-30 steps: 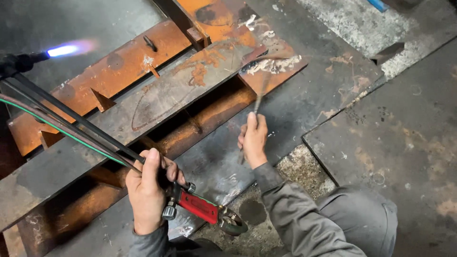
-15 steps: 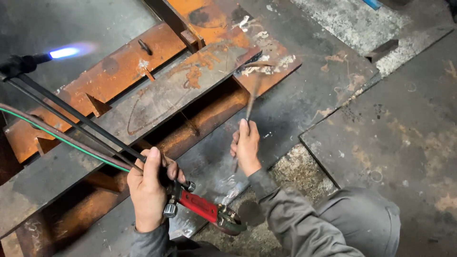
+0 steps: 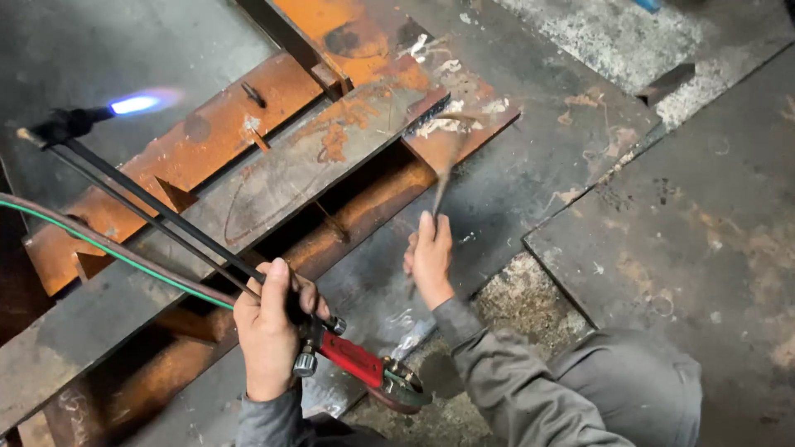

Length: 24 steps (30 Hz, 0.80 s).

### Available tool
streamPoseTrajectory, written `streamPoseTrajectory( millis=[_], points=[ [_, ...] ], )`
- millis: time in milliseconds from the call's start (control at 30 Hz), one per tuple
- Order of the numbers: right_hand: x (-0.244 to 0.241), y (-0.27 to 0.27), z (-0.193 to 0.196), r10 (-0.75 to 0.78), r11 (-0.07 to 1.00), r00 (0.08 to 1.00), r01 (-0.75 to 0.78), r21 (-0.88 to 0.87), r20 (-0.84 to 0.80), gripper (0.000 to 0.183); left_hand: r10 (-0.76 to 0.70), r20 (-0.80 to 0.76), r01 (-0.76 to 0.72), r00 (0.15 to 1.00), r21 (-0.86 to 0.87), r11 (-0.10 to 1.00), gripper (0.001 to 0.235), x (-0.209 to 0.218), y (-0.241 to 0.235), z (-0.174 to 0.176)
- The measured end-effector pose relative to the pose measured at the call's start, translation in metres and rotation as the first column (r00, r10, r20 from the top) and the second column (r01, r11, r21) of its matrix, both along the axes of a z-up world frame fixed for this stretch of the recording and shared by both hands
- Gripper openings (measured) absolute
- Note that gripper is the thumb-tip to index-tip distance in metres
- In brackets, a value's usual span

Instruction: The person cuts a metal component using a gas torch and hammers it into place.

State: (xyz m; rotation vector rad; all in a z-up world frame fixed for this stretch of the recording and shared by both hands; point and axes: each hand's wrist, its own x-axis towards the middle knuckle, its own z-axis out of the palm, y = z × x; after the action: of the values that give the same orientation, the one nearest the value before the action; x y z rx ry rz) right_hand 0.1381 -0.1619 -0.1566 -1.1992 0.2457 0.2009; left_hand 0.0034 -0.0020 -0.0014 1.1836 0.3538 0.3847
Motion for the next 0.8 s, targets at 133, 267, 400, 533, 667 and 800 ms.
streamPoseTrajectory(
  millis=[133, 267, 400, 533, 667, 800],
  points=[
    [0.007, -0.009, 0.016, 0.07, 0.997, 0.983, -0.076, -0.028, -0.17, 0.025, -0.012, -0.028, 0.012, 1.0, 0.004, 1.0, 0.029, 0.004, -0.005, -0.001],
    [0.007, -0.006, 0.015, -0.063, 0.998, 0.998, 0.063, -0.011, -0.021, 0.032, -0.013, 0.005, 0.013, 1.0, 0.027, 1.0, 0.03, 0.009, -0.007, -0.01],
    [0.003, -0.014, 0.027, 0.097, 0.995, 0.981, -0.093, 0.033, -0.166, 0.028, -0.037, -0.029, 0.038, 0.999, 0.039, 0.999, 0.03, 0.012, -0.007, -0.01],
    [0.007, -0.005, 0.015, -0.041, 0.999, 0.998, 0.042, 0.009, -0.054, 0.03, -0.019, -0.053, 0.021, 0.998, 0.043, 0.999, 0.029, 0.018, -0.012, -0.01],
    [0.01, -0.011, 0.015, 0.105, 0.994, 0.984, -0.102, 0.028, -0.145, 0.032, -0.038, -0.031, 0.04, 0.999, 0.058, 0.998, 0.032, 0.02, -0.011, -0.015],
    [0.019, -0.012, 0.022, 0.036, 0.999, 0.991, -0.04, -0.031, -0.125, 0.027, -0.03, -0.025, 0.031, 0.999, 0.027, 0.999, 0.029, 0.017, -0.016, -0.013]
  ],
)
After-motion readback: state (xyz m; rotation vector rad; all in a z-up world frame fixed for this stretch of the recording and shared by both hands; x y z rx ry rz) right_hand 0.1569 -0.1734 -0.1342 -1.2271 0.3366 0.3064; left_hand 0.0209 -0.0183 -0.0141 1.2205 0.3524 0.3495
